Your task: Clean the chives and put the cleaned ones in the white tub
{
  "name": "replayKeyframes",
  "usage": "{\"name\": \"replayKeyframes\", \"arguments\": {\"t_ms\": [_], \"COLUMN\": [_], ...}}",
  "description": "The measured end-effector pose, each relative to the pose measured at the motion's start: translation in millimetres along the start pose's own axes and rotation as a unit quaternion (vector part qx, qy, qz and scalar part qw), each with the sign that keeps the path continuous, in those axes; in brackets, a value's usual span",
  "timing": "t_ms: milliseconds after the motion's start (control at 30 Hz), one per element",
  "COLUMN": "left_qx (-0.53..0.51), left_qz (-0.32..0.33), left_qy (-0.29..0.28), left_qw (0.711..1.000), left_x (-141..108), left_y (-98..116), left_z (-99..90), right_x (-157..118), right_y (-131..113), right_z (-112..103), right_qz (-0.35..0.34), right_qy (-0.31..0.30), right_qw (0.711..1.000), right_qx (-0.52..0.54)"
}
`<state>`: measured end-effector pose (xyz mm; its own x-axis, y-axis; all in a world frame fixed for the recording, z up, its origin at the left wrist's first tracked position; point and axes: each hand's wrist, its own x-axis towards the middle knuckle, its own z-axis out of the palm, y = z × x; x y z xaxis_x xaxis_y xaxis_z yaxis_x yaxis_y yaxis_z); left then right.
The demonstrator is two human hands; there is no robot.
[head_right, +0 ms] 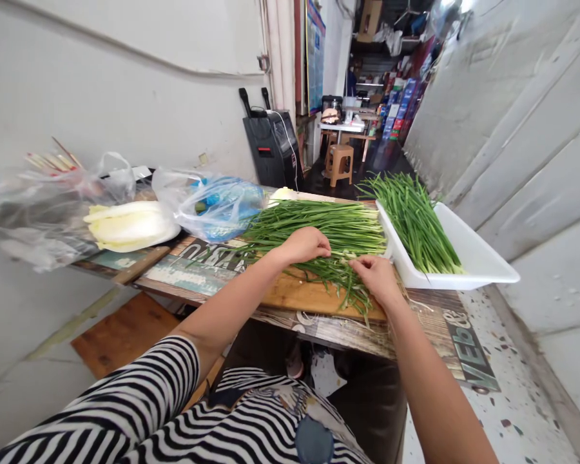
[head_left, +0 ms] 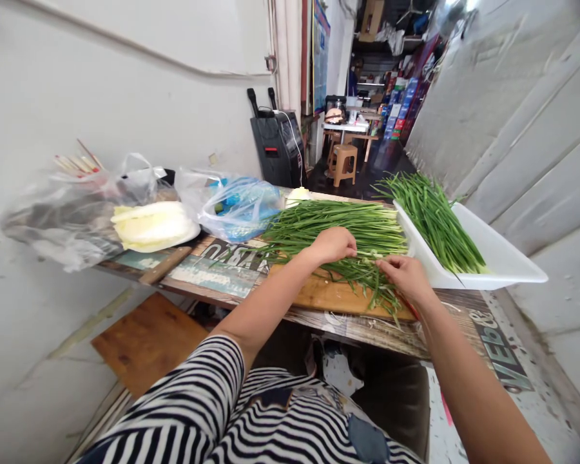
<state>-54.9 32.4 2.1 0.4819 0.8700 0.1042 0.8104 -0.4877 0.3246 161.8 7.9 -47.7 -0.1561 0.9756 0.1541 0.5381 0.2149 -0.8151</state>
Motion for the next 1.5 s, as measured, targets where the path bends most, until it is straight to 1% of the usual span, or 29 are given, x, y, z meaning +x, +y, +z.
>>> {"name": "replayKeyframes", "arguments": {"t_ms": [67,133,167,233,267,300,333,367,400,433,500,567,600,633,667,700,733,767,800,867,900,967,1033,1100,1200,1267,1300,1400,1500], "left_qx": [0.053,0.094,0.105,0.112,0.110,0.107,0.104,0.100,0.095,0.087,0.061,0.016,-0.010,-0.030,-0.044,-0.049,-0.047,-0.041,-0.032,-0.008,0.006,0.030,0.044,0.058,0.071,0.053,0.039,0.021,0.037], "left_qz": [-0.025,-0.050,-0.057,-0.053,-0.044,-0.033,-0.021,-0.007,0.005,0.015,0.031,0.042,0.045,0.042,0.032,0.017,0.000,-0.015,-0.023,-0.019,-0.014,-0.010,-0.015,-0.022,-0.027,-0.023,-0.020,-0.020,-0.018], "left_qy": [0.022,0.036,0.040,0.041,0.038,0.036,0.034,0.033,0.034,0.037,0.043,0.037,0.034,0.033,0.038,0.046,0.057,0.067,0.073,0.067,0.056,0.019,-0.009,-0.024,-0.053,-0.073,-0.074,-0.040,-0.016], "left_qw": [0.998,0.994,0.992,0.991,0.992,0.993,0.994,0.994,0.995,0.995,0.997,0.998,0.998,0.998,0.998,0.998,0.997,0.997,0.997,0.998,0.998,0.999,0.999,0.998,0.996,0.996,0.996,0.999,0.999], "left_x": [-3,-6,-8,-10,-10,-10,-10,-10,-10,-9,-9,-11,-12,-15,-18,-21,-25,-29,-32,-37,-38,-36,-31,-24,-13,-8,-6,-2,0], "left_y": [0,1,2,7,10,14,17,21,24,26,26,24,22,21,19,18,18,19,21,28,33,44,54,60,62,59,57,50,45], "left_z": [-6.4,-11.8,-13.9,-16.2,-16.4,-16.2,-15.6,-14.9,-14.0,-13.2,-11.9,-11.1,-10.8,-10.4,-10.0,-9.3,-8.3,-6.6,-4.1,3.7,8.8,20.1,30.3,37.1,39.1,35.7,33.0,21.8,9.2], "right_x": [1,1,1,-1,-3,-4,-4,-5,-5,-4,-2,-1,-1,-1,0,0,0,0,0,0,0,0,-1,-3,-7,-9,-10,-10,-9], "right_y": [11,18,18,13,7,1,-7,-13,-19,-23,-26,-24,-22,-20,-19,-17,-15,-13,-11,-4,1,11,22,31,40,42,42,40,34], "right_z": [-7,-13,-14,-15,-14,-13,-11,-9,-6,-4,0,3,4,4,3,1,-2,-6,-10,-18,-20,-23,-24,-24,-28,-31,-32,-34,-32], "right_qz": [-0.014,-0.023,-0.034,-0.080,-0.116,-0.155,-0.192,-0.221,-0.239,-0.245,-0.219,-0.148,-0.104,-0.060,-0.022,0.005,0.022,0.033,0.041,0.035,0.014,-0.057,-0.128,-0.166,-0.190,-0.198,-0.203,-0.222,-0.229], "right_qy": [0.018,0.031,0.050,0.119,0.156,0.177,0.177,0.155,0.120,0.082,0.021,-0.004,-0.002,0.012,0.038,0.070,0.099,0.119,0.126,0.115,0.103,0.088,0.070,0.045,0.022,0.016,0.012,-0.007,-0.013], "right_qw": [0.996,0.977,0.964,0.936,0.921,0.907,0.898,0.894,0.897,0.906,0.944,0.985,0.995,0.993,0.983,0.973,0.968,0.971,0.979,0.993,0.993,0.982,0.964,0.948,0.928,0.922,0.922,0.928,0.935], "right_qx": [-0.092,-0.208,-0.259,-0.322,-0.338,-0.349,-0.355,-0.357,-0.353,-0.335,-0.247,-0.084,0.012,0.103,0.176,0.220,0.229,0.205,0.154,0.014,-0.053,-0.156,-0.221,-0.268,-0.319,-0.331,-0.329,-0.299,-0.269]}}
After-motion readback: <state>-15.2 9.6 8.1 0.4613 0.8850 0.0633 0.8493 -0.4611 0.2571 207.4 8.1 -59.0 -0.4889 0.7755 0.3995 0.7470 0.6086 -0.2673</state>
